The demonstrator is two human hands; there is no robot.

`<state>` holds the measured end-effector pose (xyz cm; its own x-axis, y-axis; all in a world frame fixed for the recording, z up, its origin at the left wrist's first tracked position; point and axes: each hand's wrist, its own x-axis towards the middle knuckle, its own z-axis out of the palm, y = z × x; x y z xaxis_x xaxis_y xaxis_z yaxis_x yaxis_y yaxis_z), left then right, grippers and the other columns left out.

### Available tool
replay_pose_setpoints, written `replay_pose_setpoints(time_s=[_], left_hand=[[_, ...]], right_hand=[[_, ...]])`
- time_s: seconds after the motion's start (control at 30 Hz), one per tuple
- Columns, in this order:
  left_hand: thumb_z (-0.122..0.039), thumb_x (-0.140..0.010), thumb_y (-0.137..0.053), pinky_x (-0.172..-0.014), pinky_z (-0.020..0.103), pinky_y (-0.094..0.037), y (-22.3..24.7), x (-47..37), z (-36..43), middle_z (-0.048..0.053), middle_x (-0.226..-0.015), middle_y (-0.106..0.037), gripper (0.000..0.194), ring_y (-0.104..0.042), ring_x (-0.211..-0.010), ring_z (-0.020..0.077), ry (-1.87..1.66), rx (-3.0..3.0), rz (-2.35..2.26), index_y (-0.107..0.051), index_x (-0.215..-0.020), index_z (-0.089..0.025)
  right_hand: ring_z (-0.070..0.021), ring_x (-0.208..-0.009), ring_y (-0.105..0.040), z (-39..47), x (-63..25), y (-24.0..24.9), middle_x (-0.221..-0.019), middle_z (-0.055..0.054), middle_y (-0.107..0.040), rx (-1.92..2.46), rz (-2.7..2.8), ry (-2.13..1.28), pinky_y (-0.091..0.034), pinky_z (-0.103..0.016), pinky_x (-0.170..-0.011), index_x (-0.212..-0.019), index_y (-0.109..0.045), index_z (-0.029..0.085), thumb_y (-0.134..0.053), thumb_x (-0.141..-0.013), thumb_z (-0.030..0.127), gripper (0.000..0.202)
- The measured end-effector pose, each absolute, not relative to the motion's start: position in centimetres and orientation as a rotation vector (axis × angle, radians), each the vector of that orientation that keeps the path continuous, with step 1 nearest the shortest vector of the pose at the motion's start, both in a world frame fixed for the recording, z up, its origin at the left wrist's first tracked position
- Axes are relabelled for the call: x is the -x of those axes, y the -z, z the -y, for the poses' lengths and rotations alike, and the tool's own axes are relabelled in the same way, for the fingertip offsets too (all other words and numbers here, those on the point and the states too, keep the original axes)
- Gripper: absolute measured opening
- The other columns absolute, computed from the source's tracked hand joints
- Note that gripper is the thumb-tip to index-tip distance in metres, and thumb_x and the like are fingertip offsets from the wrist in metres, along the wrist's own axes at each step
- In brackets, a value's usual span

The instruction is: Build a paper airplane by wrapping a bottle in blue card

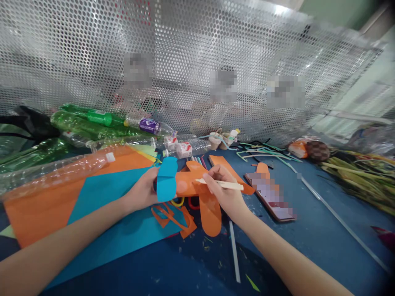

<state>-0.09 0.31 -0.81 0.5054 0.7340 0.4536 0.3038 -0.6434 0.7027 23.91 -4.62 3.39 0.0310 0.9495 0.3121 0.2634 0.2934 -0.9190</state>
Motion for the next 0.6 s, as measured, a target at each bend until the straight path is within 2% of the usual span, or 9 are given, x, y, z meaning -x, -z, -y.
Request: replay_pose_setpoints(time_s=[0.17, 0.6], left_hand=[[-0.036, -0.075, -0.075, -0.071, 0.038, -0.054, 0.69, 0.09, -0.31, 0.006, -0.097, -0.062, 0.031, -0.062, -0.086, 0.0255, -1.033, -2.216, -0.838, -0.057, -0.097, -0.021], [-0.038, -0.074, -0.075, -0.071, 0.039, -0.056, 0.79, -0.02, -0.38, 0.004, -0.095, -0.063, 0.035, -0.062, -0.086, 0.0248, -1.056, -2.233, -0.838, -0.057, -0.099, -0.021]], right_hand=[[-0.0098, -0.042, -0.036, 4.61, -23.75, -3.35, -0.045, 0.009, -0.043, 1.249, 1.429, -0.819, -0.027, -0.024, -0.045, -0.064, -0.037, 0.024, -0.06, -0.084, 0.031, 0.031], [-0.0099, -0.04, -0.037, 4.45, -23.74, -2.98, -0.042, 0.009, -0.044, 1.271, 1.439, -0.827, -0.03, -0.024, -0.046, -0.062, -0.036, 0.024, -0.059, -0.081, 0.029, 0.03]])
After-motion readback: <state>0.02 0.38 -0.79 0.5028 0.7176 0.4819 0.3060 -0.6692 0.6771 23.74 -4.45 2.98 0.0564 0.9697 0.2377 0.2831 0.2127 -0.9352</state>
